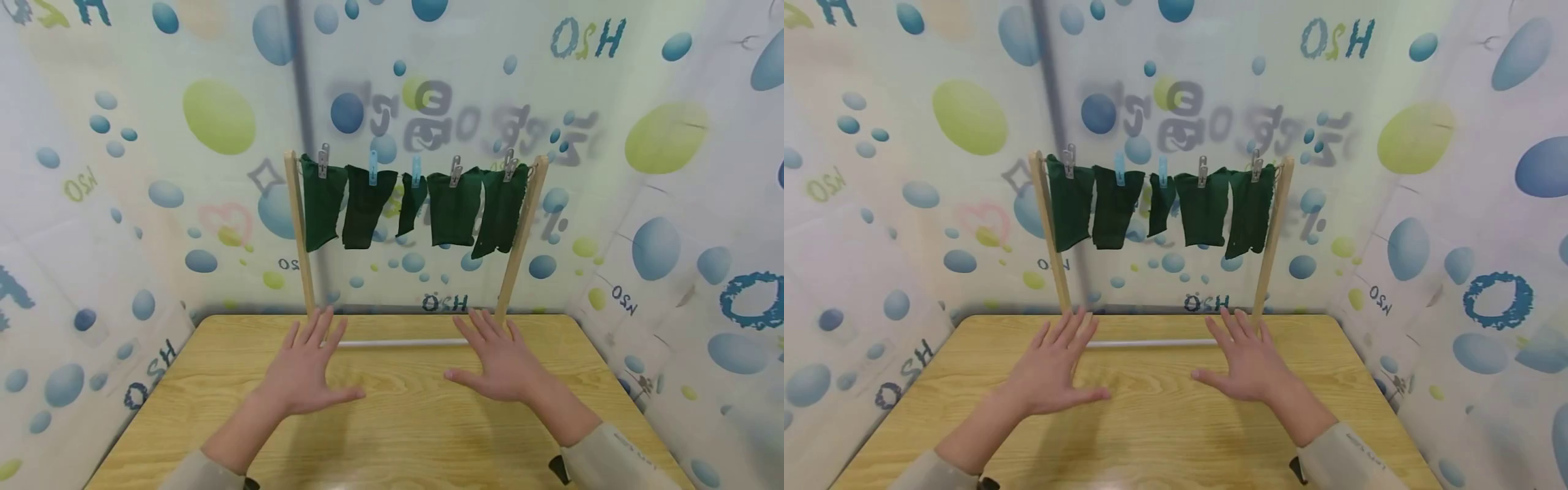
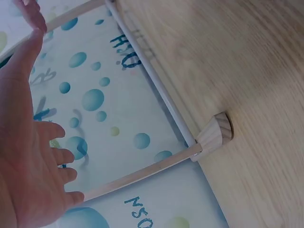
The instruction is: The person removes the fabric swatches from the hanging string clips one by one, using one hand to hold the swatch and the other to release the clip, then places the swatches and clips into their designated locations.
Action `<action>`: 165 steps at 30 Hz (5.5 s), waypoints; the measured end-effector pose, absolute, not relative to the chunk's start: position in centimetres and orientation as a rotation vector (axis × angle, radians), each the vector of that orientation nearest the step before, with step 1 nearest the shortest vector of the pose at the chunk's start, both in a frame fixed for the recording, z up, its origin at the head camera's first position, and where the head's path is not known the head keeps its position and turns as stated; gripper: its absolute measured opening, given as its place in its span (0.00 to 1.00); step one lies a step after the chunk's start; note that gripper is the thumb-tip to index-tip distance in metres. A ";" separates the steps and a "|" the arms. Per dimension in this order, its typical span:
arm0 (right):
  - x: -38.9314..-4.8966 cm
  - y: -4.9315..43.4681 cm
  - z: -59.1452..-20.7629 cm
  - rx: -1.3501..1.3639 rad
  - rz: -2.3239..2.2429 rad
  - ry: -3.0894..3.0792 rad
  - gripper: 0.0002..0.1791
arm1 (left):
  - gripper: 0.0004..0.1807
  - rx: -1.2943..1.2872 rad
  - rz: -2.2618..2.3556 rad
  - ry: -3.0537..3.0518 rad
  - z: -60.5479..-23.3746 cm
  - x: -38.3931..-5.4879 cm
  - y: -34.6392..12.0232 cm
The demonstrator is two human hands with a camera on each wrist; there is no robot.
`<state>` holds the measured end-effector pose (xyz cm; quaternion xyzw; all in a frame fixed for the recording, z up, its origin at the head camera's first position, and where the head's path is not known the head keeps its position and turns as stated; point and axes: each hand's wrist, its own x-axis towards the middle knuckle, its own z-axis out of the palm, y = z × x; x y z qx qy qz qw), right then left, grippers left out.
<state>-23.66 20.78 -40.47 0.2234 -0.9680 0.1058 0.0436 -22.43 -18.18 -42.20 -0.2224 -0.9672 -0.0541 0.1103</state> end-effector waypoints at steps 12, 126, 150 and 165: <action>-24.6 19.1 -37.6 0.542 0.685 -2.848 0.32 | 0.48 -0.636 -0.331 -2.608 -39.9 -23.8 -18.6; -34.6 -2.3 -16.5 0.793 1.011 -2.515 0.24 | 0.14 -0.145 -1.254 -1.913 -29.5 -32.7 -17.8; -34.2 -3.1 -16.6 0.724 1.110 -2.503 0.27 | 0.18 -0.128 -1.495 -1.828 -29.2 -32.5 -17.8; -33.3 -3.0 -15.8 0.608 0.916 -2.625 0.22 | 0.17 -0.123 -1.874 -1.698 -27.8 -32.0 -17.9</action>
